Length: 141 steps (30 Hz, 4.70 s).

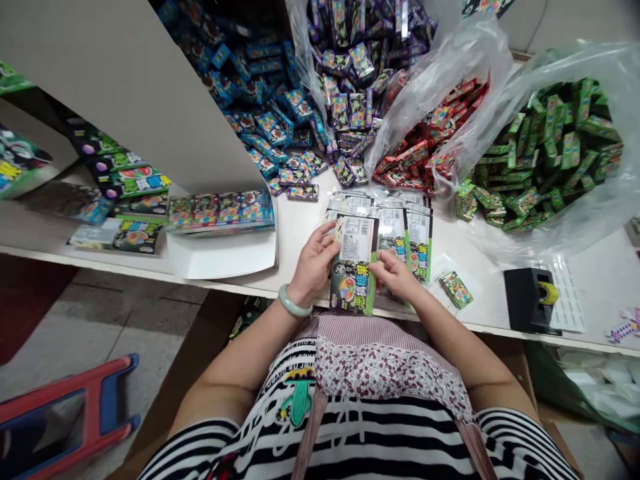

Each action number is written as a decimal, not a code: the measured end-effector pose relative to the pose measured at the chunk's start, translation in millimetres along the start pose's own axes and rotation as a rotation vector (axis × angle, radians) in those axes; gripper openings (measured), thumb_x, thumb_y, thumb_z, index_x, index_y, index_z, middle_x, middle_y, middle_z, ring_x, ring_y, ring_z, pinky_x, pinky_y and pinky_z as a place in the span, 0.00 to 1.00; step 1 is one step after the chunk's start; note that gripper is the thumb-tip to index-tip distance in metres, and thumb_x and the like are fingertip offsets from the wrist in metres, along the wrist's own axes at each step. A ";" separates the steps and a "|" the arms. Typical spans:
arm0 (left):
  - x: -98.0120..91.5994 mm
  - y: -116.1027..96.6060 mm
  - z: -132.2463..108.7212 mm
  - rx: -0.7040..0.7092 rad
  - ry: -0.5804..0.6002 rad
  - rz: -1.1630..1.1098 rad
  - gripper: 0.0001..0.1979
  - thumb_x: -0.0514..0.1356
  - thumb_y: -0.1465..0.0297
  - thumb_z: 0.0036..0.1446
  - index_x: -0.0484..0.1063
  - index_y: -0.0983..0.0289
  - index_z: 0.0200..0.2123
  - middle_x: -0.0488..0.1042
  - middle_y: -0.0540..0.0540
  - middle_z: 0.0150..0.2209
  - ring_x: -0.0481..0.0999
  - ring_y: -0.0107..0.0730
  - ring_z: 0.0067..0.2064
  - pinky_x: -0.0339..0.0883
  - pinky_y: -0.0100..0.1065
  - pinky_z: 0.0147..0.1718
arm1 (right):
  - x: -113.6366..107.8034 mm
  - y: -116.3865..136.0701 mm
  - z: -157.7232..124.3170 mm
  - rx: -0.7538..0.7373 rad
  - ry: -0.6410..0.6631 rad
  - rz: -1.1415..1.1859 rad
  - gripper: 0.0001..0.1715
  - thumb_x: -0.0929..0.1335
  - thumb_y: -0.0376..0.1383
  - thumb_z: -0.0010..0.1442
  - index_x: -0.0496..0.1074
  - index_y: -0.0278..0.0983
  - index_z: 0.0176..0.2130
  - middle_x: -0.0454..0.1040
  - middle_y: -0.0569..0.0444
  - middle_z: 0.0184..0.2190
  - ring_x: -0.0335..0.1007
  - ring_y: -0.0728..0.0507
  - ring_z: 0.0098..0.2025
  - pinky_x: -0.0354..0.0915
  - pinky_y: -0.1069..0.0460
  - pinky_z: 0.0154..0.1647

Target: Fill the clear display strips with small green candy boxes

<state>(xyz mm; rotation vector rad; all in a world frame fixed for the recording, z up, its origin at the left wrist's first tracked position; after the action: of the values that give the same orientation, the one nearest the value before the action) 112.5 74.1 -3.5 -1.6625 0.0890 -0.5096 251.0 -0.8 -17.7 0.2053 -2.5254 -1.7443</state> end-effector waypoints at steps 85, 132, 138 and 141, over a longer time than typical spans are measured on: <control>-0.6 -86.8 -11.0 0.255 -0.120 0.488 0.12 0.72 0.72 0.41 0.80 0.48 0.29 0.81 0.45 0.33 0.78 0.39 0.36 0.74 0.41 0.31 | -236.2 -58.0 -71.4 0.321 -0.782 -0.684 0.09 0.68 0.35 0.59 0.78 0.34 0.37 0.77 0.45 0.43 0.71 0.43 0.42 0.63 0.50 0.47; 44.6 -94.2 -12.0 0.353 0.168 0.340 0.08 0.66 0.64 0.56 0.71 0.61 0.32 0.72 0.50 0.30 0.73 0.30 0.35 0.69 0.35 0.37 | -28.7 129.7 81.5 -0.062 0.138 -0.290 0.16 0.80 0.30 0.41 0.70 0.34 0.22 0.69 0.62 0.23 0.72 0.48 0.34 0.67 0.54 0.31; 36.8 -97.1 -17.1 0.493 0.090 0.381 0.11 0.68 0.69 0.55 0.68 0.60 0.36 0.71 0.48 0.32 0.73 0.25 0.34 0.71 0.30 0.36 | 13.5 129.8 52.6 0.133 0.525 -0.446 0.14 0.79 0.32 0.47 0.72 0.33 0.25 0.69 0.61 0.21 0.71 0.51 0.29 0.69 0.56 0.30; 38.8 -99.6 -19.0 0.545 0.148 0.434 0.13 0.67 0.69 0.56 0.68 0.60 0.42 0.73 0.49 0.36 0.75 0.26 0.36 0.72 0.30 0.37 | 23.9 111.6 42.0 0.264 0.664 -0.354 0.12 0.77 0.33 0.52 0.70 0.34 0.28 0.69 0.61 0.22 0.68 0.53 0.25 0.67 0.58 0.28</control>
<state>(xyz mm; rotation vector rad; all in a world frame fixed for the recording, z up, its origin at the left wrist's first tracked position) 117.1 59.7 104.1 -1.0298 0.3770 -0.2876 213.9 73.5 71.1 1.0969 -2.2685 -1.1274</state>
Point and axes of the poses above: each hand's wrist, its own z-axis towards the middle knuckle, its own x-axis out of the palm, y = z × x, the point moved 10 cm from there along z, towards the middle knuckle
